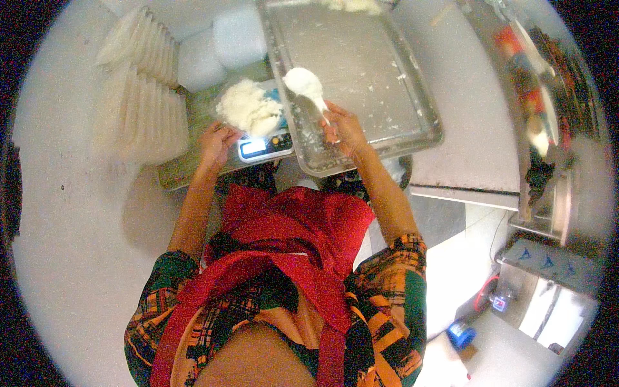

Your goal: The person scoops a white dough-like substance from a metal tray into a clear plastic container placed on a digital scale. They repeatedly transfer portions, check the scale, and adjust the amount until the target weight is reached, then set the filled container aside.

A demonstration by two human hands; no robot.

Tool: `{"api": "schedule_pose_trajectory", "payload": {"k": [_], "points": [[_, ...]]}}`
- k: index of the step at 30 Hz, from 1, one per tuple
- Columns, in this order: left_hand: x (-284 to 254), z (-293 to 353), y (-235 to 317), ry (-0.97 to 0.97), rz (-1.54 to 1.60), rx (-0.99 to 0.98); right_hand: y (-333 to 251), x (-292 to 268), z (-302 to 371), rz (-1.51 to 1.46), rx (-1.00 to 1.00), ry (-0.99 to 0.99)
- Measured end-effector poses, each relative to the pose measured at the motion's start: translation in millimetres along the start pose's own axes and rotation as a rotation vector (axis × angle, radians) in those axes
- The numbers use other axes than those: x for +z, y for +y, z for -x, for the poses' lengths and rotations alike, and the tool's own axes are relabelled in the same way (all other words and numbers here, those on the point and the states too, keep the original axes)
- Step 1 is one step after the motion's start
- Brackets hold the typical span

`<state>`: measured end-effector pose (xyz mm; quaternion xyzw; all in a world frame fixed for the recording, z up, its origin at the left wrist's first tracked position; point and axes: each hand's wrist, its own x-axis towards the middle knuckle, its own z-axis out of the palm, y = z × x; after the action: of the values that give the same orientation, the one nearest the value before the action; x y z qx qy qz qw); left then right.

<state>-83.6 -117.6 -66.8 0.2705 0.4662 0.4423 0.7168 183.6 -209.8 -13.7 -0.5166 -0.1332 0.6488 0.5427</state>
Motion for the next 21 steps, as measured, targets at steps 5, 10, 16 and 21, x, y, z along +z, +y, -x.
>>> {"api": "schedule_pose_trajectory", "payload": {"k": [5,10,16,21], "points": [[1.1,-0.8,-0.1,-0.006,0.009,0.017,0.6,1.5,0.7,-0.017,-0.015,-0.032],[-1.4,-0.5,-0.3,0.003,0.008,0.016,-6.0,6.2,7.5,-0.060,-0.041,-0.129],[-5.0,2.1,-0.7,-0.083,0.048,0.012,-21.0,34.9,53.6,0.221,-0.074,-0.052],[-2.5,0.7,-1.6,-0.067,0.047,0.028,-6.3,27.9,67.8,0.970,-0.413,-0.082]]}}
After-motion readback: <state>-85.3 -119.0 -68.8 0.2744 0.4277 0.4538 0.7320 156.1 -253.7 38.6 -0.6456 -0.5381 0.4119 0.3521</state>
